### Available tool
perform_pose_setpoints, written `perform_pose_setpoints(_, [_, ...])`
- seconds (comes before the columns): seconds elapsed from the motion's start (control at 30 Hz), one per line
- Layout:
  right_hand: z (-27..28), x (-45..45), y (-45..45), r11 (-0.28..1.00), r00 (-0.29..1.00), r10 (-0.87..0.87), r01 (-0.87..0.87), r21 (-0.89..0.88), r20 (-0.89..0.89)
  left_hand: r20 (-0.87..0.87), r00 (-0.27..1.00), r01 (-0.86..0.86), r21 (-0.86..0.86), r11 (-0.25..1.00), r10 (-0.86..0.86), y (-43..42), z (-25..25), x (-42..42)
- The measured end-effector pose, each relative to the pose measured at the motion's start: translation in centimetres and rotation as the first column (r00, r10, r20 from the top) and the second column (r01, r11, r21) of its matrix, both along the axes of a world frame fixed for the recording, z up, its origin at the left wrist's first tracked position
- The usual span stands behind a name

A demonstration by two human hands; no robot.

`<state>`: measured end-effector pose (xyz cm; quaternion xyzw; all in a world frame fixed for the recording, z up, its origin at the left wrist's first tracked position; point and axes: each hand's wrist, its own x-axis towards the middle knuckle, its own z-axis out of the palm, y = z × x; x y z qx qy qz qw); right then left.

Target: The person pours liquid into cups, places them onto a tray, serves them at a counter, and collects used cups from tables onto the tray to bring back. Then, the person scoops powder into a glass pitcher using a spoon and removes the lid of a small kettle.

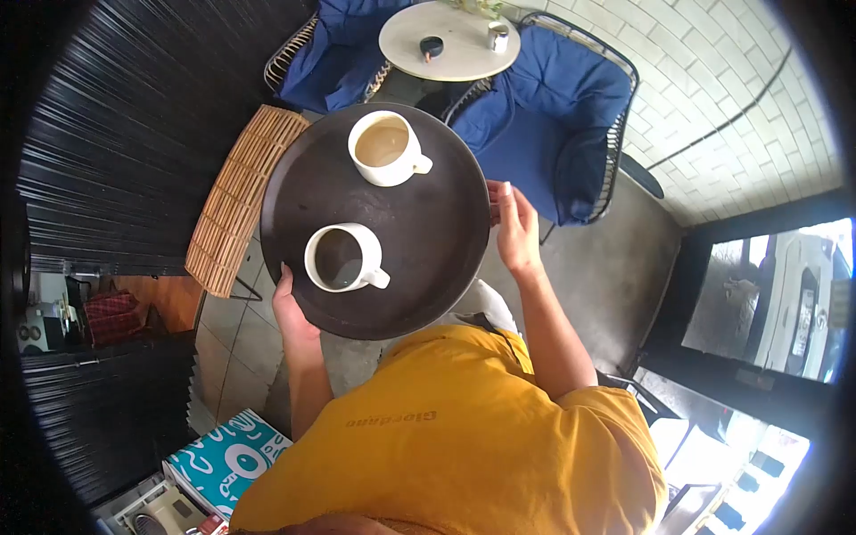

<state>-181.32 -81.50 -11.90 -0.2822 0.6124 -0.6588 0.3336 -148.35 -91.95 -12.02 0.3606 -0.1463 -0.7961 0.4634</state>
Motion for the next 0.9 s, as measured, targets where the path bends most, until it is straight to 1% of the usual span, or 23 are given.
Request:
perform_pose_setpoints(0.07, [-1.1,-3.0,-4.3,1.0,1.0,0.004,-0.004,0.007,0.031,0.095,0.993,-0.061,-0.039,0.997,0.065,-3.0,0.9,-1.2])
perform_pose_setpoints(0.1, [-1.4,-4.5,-6.8,0.997,1.0,0.003,-0.004,0.077,0.017,0.174,0.979,-0.11,0.001,0.994,0.109,-4.5,1.9,-2.3])
perform_pose_setpoints(0.13, [-1.8,-5.9,-9.4,0.989,1.0,0.004,-0.005,0.147,0.004,0.182,0.976,-0.123,0.0,0.992,0.121,-6.2,1.6,-2.7])
perform_pose_setpoints(0.2, [-3.2,-9.2,-14.6,0.959,0.995,0.063,-0.038,0.281,-0.081,0.031,0.993,-0.109,-0.05,0.993,0.111,-9.1,0.7,-3.4])
perform_pose_setpoints(0.23, [-4.8,-11.1,-17.5,0.948,0.993,0.093,-0.065,0.311,-0.076,0.098,0.982,-0.156,-0.05,0.987,0.16,-10.7,1.0,-4.5])
perform_pose_setpoints(0.3, [-7.9,-14.9,-24.4,0.937,0.989,0.136,-0.107,0.334,-0.065,0.129,0.967,-0.217,-0.038,0.975,0.22,-14.2,1.6,-6.7])
perform_pose_setpoints(0.33, [-9.1,-16.5,-27.5,0.934,0.989,0.127,-0.096,0.343,-0.069,0.159,0.952,-0.262,-0.013,0.965,0.26,-15.6,1.8,-7.6])
perform_pose_setpoints(0.37, [-10.4,-17.8,-30.5,0.932,0.99,0.117,-0.084,0.354,-0.073,0.175,0.947,-0.271,-0.007,0.962,0.268,-17.1,1.8,-8.4])
perform_pose_setpoints(0.4, [-11.7,-19.0,-33.4,0.926,0.99,0.128,-0.098,0.365,-0.058,0.168,0.942,-0.297,0.015,0.955,0.29,-18.4,1.7,-9.1])
perform_pose_setpoints(0.47, [-14.3,-21.4,-39.2,0.942,0.995,0.083,-0.06,0.329,-0.055,0.165,0.934,-0.327,0.036,0.944,0.318,-20.7,1.6,-10.5])
perform_pose_setpoints(0.5, [-15.9,-22.5,-42.0,0.917,0.992,0.105,-0.072,0.393,-0.063,0.13,0.938,-0.33,0.05,0.943,0.321,-21.8,1.5,-11.1])
perform_pose_setpoints(0.53, [-17.0,-23.4,-44.5,0.913,0.992,0.111,-0.08,0.4,-0.056,0.096,0.941,-0.331,0.067,0.941,0.324,-23.1,1.3,-11.7])
perform_pose_setpoints(0.57, [-18.0,-24.1,-46.6,0.901,0.994,0.107,-0.098,0.422,0.002,0.106,0.939,-0.336,0.075,0.939,0.328,-24.2,1.0,-12.3])
perform_pose_setpoints(0.6, [-19.1,-24.6,-48.5,0.888,0.993,0.101,-0.117,0.446,0.06,0.152,0.917,-0.382,0.069,0.922,0.369,-25.1,0.6,-12.9])
perform_pose_setpoints(0.63, [-20.1,-25.1,-50.2,0.868,0.989,0.114,-0.145,0.475,0.094,0.198,0.892,-0.425,0.06,0.903,0.406,-26.1,0.3,-13.2])
perform_pose_setpoints(0.67, [-21.1,-25.3,-51.4,0.862,0.988,0.115,-0.149,0.485,0.099,0.207,0.89,-0.427,0.07,0.902,0.406,-26.9,0.2,-13.5])
perform_pose_setpoints(0.73, [-23.3,-25.7,-53.7,0.825,0.978,0.038,-0.147,0.546,0.205,0.104,0.92,-0.385,0.071,0.92,0.377,-28.3,0.2,-14.1])
perform_pose_setpoints(0.77, [-24.4,-25.7,-54.7,0.791,0.98,0.035,-0.147,0.594,0.196,0.11,0.917,-0.393,0.08,0.916,0.384,-29.0,0.2,-14.5])
perform_pose_setpoints(0.87, [-26.6,-25.1,-56.5,0.752,0.978,0.059,-0.177,0.634,0.203,0.142,0.912,-0.4,0.091,0.912,0.386,-30.7,0.3,-15.0])
perform_pose_setpoints(0.9, [-27.0,-24.9,-56.8,0.767,0.977,0.02,-0.152,0.624,0.213,0.185,0.899,-0.417,0.091,0.904,0.396,-31.1,0.2,-15.2])
